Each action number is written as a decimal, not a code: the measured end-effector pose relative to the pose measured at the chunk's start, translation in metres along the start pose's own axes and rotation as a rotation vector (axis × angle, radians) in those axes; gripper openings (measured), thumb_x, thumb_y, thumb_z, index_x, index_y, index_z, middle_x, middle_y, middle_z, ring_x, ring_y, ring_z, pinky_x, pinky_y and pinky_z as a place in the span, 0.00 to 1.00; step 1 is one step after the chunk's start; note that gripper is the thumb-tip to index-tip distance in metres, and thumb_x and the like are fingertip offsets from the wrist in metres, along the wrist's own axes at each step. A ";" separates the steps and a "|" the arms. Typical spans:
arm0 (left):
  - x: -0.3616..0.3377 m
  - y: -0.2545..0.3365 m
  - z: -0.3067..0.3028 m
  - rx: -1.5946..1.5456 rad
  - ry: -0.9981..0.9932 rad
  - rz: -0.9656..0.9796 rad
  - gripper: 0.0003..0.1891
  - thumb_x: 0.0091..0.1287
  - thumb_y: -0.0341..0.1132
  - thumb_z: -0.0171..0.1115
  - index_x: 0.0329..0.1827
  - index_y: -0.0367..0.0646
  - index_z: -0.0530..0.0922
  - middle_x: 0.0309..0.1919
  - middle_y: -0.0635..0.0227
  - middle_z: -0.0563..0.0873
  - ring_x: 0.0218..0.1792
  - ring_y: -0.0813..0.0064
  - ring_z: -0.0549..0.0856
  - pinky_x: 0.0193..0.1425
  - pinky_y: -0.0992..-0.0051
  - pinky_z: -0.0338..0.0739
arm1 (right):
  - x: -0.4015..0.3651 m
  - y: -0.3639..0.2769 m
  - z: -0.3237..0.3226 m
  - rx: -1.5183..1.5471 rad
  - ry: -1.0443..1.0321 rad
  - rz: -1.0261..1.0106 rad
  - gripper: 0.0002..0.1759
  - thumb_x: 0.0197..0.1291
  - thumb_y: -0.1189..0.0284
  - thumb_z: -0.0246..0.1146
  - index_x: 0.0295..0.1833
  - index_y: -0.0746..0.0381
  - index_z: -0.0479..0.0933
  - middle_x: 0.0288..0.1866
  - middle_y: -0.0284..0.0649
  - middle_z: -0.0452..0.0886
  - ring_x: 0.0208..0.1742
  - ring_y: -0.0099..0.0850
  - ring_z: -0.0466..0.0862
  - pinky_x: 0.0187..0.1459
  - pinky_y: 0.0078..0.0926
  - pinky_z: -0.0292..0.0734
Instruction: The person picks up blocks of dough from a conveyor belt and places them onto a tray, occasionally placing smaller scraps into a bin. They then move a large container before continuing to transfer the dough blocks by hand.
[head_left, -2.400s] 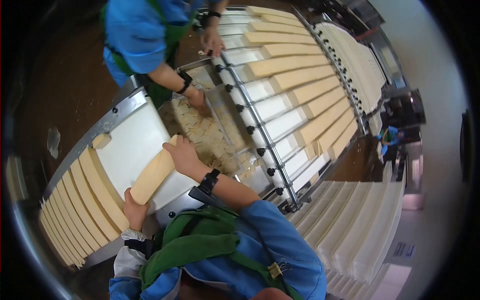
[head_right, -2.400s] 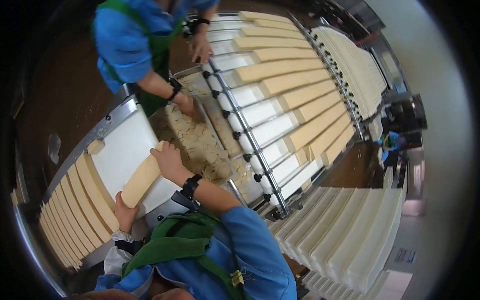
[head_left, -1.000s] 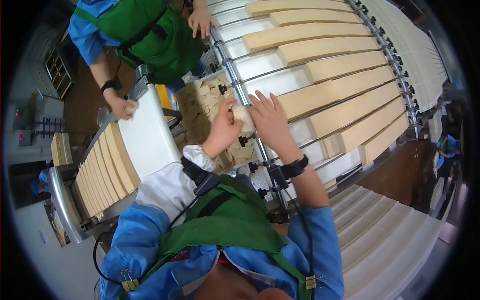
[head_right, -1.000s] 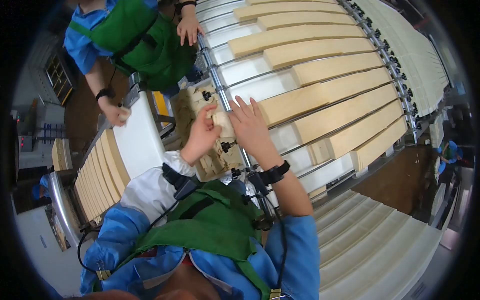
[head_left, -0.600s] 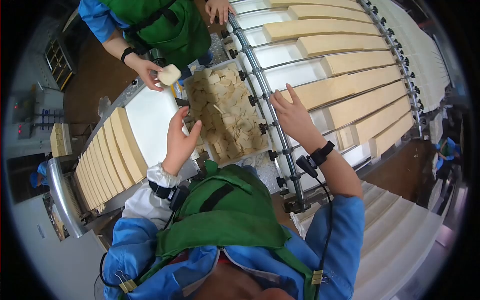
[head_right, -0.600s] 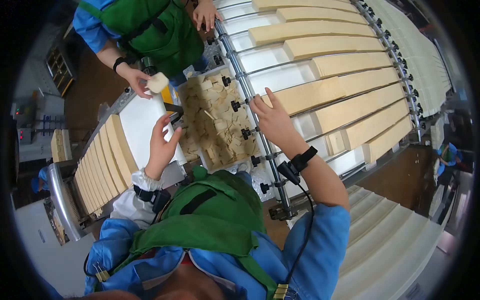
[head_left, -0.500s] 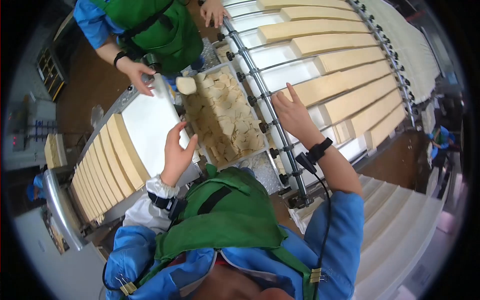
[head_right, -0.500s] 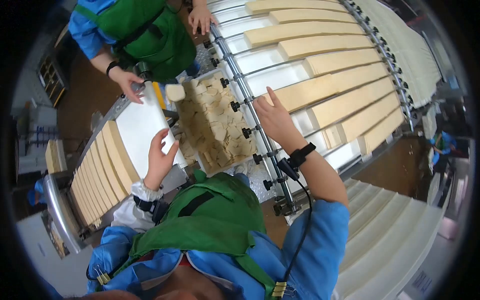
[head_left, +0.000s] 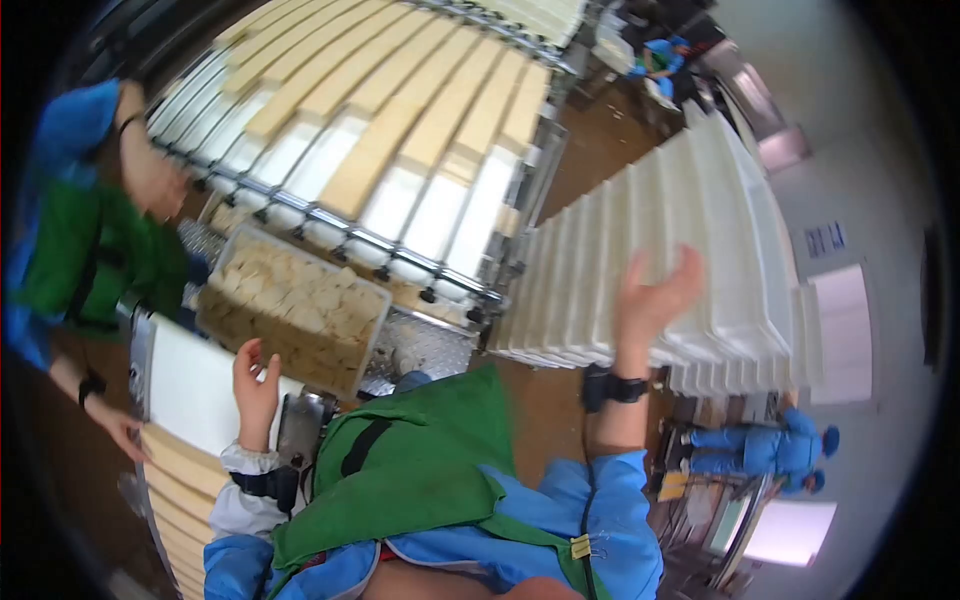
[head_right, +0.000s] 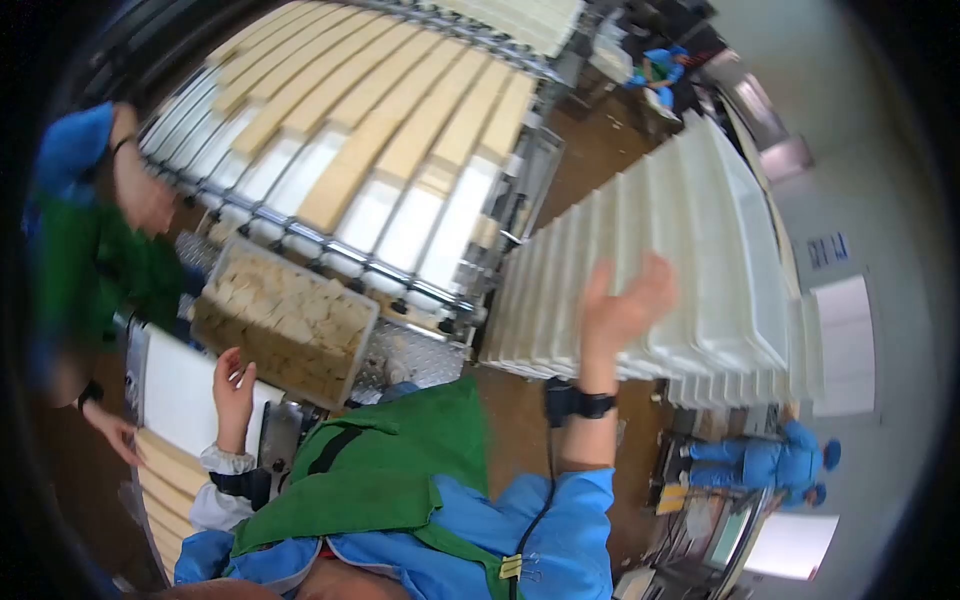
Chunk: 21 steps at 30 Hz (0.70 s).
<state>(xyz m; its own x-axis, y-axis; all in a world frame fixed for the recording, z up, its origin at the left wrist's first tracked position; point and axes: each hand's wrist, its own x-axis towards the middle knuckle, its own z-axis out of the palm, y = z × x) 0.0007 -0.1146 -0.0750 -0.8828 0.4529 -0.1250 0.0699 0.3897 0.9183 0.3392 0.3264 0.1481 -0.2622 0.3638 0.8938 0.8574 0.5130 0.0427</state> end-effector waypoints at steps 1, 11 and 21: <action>0.003 0.001 0.005 -0.009 -0.025 -0.002 0.21 0.71 0.32 0.70 0.65 0.41 0.78 0.58 0.63 0.81 0.58 0.69 0.81 0.61 0.69 0.78 | 0.014 0.063 -0.012 -0.241 0.122 -0.005 0.38 0.60 0.58 0.75 0.70 0.66 0.72 0.68 0.57 0.75 0.72 0.58 0.71 0.75 0.61 0.61; 0.037 0.041 0.111 0.014 -0.252 0.153 0.22 0.67 0.33 0.72 0.63 0.40 0.80 0.56 0.59 0.82 0.55 0.67 0.84 0.55 0.68 0.82 | 0.113 0.297 -0.059 -0.610 -0.579 0.580 0.28 0.54 0.51 0.79 0.50 0.63 0.88 0.53 0.49 0.88 0.66 0.44 0.80 0.69 0.46 0.70; 0.024 0.242 0.254 -0.157 -0.723 0.652 0.21 0.69 0.42 0.72 0.58 0.36 0.82 0.50 0.54 0.89 0.52 0.62 0.89 0.57 0.64 0.83 | 0.035 0.369 -0.069 -0.197 -0.161 0.366 0.24 0.77 0.63 0.53 0.33 0.71 0.79 0.33 0.59 0.79 0.38 0.54 0.77 0.42 0.53 0.68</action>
<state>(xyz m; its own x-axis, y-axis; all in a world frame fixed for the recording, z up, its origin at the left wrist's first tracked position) 0.1149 0.1943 0.0492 -0.1930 0.9428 0.2717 0.3336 -0.1974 0.9218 0.6767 0.4749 0.2256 0.0226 0.6182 0.7857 0.9704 0.1753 -0.1658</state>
